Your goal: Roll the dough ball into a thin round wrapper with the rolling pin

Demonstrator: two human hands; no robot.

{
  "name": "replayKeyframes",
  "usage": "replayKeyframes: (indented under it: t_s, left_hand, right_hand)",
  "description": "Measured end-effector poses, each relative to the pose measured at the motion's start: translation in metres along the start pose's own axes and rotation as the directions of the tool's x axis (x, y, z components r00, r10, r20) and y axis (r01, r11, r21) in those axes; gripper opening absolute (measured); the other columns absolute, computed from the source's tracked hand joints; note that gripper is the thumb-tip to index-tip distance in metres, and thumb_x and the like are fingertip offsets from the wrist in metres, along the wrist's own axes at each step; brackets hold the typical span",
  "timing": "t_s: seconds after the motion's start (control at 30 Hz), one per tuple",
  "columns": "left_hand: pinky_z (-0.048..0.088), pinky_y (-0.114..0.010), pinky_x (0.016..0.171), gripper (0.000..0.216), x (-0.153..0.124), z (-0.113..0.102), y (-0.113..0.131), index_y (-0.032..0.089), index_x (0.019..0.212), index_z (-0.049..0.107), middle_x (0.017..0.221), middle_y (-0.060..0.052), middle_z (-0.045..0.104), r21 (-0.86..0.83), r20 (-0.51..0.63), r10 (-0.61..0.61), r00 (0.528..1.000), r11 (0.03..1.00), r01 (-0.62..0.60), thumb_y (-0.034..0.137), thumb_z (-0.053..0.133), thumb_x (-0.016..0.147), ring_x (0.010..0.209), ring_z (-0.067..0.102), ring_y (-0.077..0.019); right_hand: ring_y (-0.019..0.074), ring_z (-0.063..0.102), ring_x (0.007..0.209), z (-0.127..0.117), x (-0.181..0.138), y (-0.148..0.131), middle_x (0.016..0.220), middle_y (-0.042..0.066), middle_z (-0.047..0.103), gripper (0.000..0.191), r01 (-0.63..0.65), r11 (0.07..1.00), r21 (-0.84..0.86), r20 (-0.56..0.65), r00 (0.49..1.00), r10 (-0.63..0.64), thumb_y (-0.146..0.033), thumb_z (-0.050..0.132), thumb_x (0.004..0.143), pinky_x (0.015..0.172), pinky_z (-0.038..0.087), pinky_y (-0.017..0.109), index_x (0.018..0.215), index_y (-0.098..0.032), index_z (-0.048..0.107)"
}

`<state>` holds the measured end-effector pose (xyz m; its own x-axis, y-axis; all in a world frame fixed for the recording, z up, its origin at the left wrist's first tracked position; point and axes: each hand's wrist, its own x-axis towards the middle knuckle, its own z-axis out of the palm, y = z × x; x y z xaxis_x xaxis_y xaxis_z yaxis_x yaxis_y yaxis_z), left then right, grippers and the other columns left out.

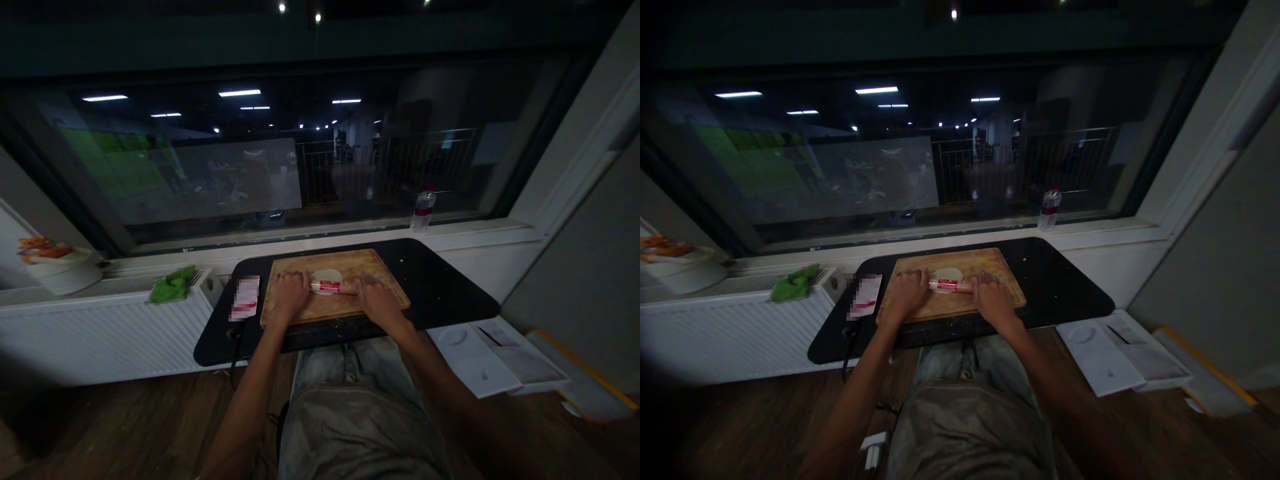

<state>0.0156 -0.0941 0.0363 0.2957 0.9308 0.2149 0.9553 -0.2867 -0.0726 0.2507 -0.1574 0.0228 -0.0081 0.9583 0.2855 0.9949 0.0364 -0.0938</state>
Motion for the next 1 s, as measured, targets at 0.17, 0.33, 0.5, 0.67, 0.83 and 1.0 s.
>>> replayKeyframes:
  t_s: [0.17, 0.33, 0.5, 0.67, 0.83, 1.0]
  left_hand:
    - [0.049, -0.054, 0.108, 0.053, 0.001, 0.002, 0.000, 0.014, 0.130, 0.077, 0.125, -0.023, 0.079, -0.031, -0.007, -0.015, 1.000, 0.999, 0.014, 0.030, 0.028, 0.118, 0.120, 0.075, -0.0375]
    - [0.047, -0.053, 0.111, 0.049, 0.001, 0.002, -0.002, 0.015, 0.132, 0.075, 0.130, -0.022, 0.078, -0.027, -0.009, 0.016, 1.000, 1.000, -0.016, 0.028, 0.030, 0.117, 0.122, 0.072, -0.0361]
    - [0.046, -0.051, 0.113, 0.048, 0.000, 0.003, -0.002, 0.017, 0.131, 0.075, 0.129, -0.020, 0.079, -0.034, -0.022, 0.005, 1.000, 0.999, -0.006, 0.029, 0.031, 0.117, 0.124, 0.072, -0.0347]
    - [0.045, -0.053, 0.115, 0.046, -0.003, 0.004, -0.001, 0.019, 0.126, 0.076, 0.134, -0.018, 0.078, -0.083, -0.064, -0.008, 0.998, 0.997, 0.002, 0.029, 0.032, 0.117, 0.131, 0.068, -0.0346]
    - [0.044, -0.052, 0.117, 0.045, -0.005, 0.001, 0.001, 0.020, 0.126, 0.076, 0.137, -0.017, 0.077, -0.111, -0.078, -0.045, 0.996, 0.993, 0.036, 0.031, 0.032, 0.117, 0.135, 0.065, -0.0333]
    - [0.045, -0.056, 0.114, 0.046, -0.006, -0.004, 0.004, 0.021, 0.132, 0.075, 0.139, -0.018, 0.076, -0.100, -0.057, -0.051, 0.997, 0.994, 0.045, 0.031, 0.033, 0.117, 0.135, 0.065, -0.0371]
  right_hand:
    - [0.0306, 0.069, 0.140, 0.007, -0.005, -0.002, 0.149, 0.025, 0.072, 0.059, -0.030, 1.000, -0.004, -0.006, 1.000, 0.030, -0.037, 0.025, 0.121, 0.117, 0.051, 0.038, 0.157, -0.006, 0.059]
    - [0.0303, 0.069, 0.140, 0.009, -0.011, -0.003, 0.151, 0.024, 0.072, 0.059, -0.035, 0.999, 0.017, -0.030, 0.999, 0.035, -0.039, 0.025, 0.121, 0.117, 0.052, 0.039, 0.156, -0.008, 0.062]
    - [0.0294, 0.067, 0.142, 0.011, -0.008, 0.000, 0.152, 0.024, 0.071, 0.058, -0.011, 0.999, 0.037, -0.037, 0.999, 0.013, -0.035, 0.026, 0.120, 0.119, 0.050, 0.038, 0.155, -0.007, 0.062]
    - [0.0291, 0.070, 0.135, 0.010, 0.011, 0.005, 0.143, 0.022, 0.076, 0.053, 0.062, 0.998, 0.005, -0.036, 0.997, -0.062, -0.029, 0.027, 0.120, 0.119, 0.048, 0.036, 0.138, -0.010, 0.073]
    - [0.0318, 0.068, 0.133, 0.015, 0.041, 0.010, 0.138, 0.022, 0.078, 0.051, 0.149, 0.981, -0.125, -0.006, 0.988, -0.151, -0.022, 0.028, 0.118, 0.121, 0.045, 0.041, 0.133, -0.008, 0.075]
    - [0.0340, 0.066, 0.139, 0.020, 0.070, 0.015, 0.143, 0.023, 0.075, 0.049, 0.170, 0.965, -0.198, 0.037, 0.985, -0.166, -0.020, 0.033, 0.117, 0.126, 0.039, 0.048, 0.142, -0.007, 0.072]
